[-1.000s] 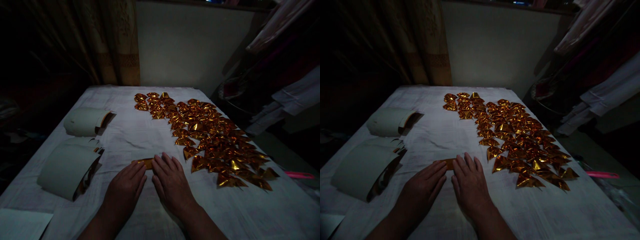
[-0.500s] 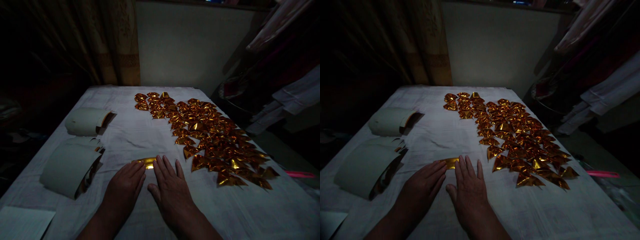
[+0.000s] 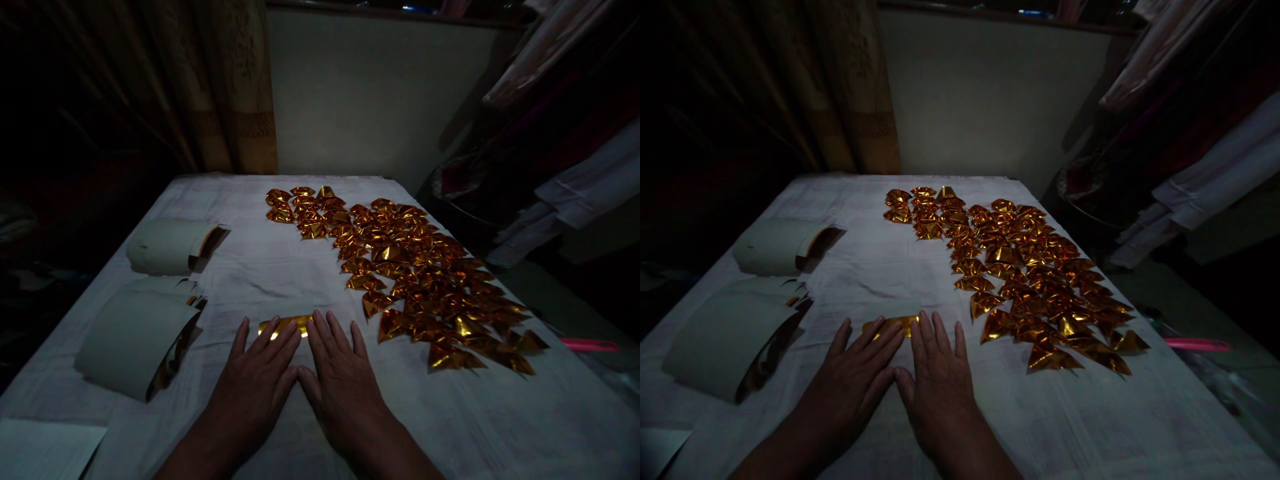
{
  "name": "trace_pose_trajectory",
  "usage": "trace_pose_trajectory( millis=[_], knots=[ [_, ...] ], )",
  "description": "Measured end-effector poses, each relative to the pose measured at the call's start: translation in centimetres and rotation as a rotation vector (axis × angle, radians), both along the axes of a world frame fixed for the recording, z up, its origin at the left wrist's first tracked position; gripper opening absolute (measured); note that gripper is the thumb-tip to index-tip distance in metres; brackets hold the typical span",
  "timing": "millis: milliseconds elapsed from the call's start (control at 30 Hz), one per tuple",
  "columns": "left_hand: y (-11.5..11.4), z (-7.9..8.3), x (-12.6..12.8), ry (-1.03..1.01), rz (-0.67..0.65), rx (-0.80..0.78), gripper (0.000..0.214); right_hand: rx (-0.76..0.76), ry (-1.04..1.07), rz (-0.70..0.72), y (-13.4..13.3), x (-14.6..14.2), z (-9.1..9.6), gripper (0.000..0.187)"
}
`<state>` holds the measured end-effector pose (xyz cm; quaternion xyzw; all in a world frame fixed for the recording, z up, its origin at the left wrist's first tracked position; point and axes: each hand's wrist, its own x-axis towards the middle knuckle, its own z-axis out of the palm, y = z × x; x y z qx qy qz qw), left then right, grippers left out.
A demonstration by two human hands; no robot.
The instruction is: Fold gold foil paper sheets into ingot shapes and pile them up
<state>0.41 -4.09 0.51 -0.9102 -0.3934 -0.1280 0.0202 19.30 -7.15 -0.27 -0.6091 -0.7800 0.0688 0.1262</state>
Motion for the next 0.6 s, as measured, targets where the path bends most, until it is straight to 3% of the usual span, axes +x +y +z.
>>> trace_pose_trajectory(
  millis=[400,600],
  knots=[
    [1.0,0.9,-5.5,0.097,0.014,-0.048,0.049,-0.086,0.014,-0.019,0.2,-0.2,0.6,0.064],
    [0.7,0.7,-5.9,0.057,0.019,-0.048,0.048,0.003,0.026,-0.052,0.2,-0.4,-0.1,0.064]
  ],
)
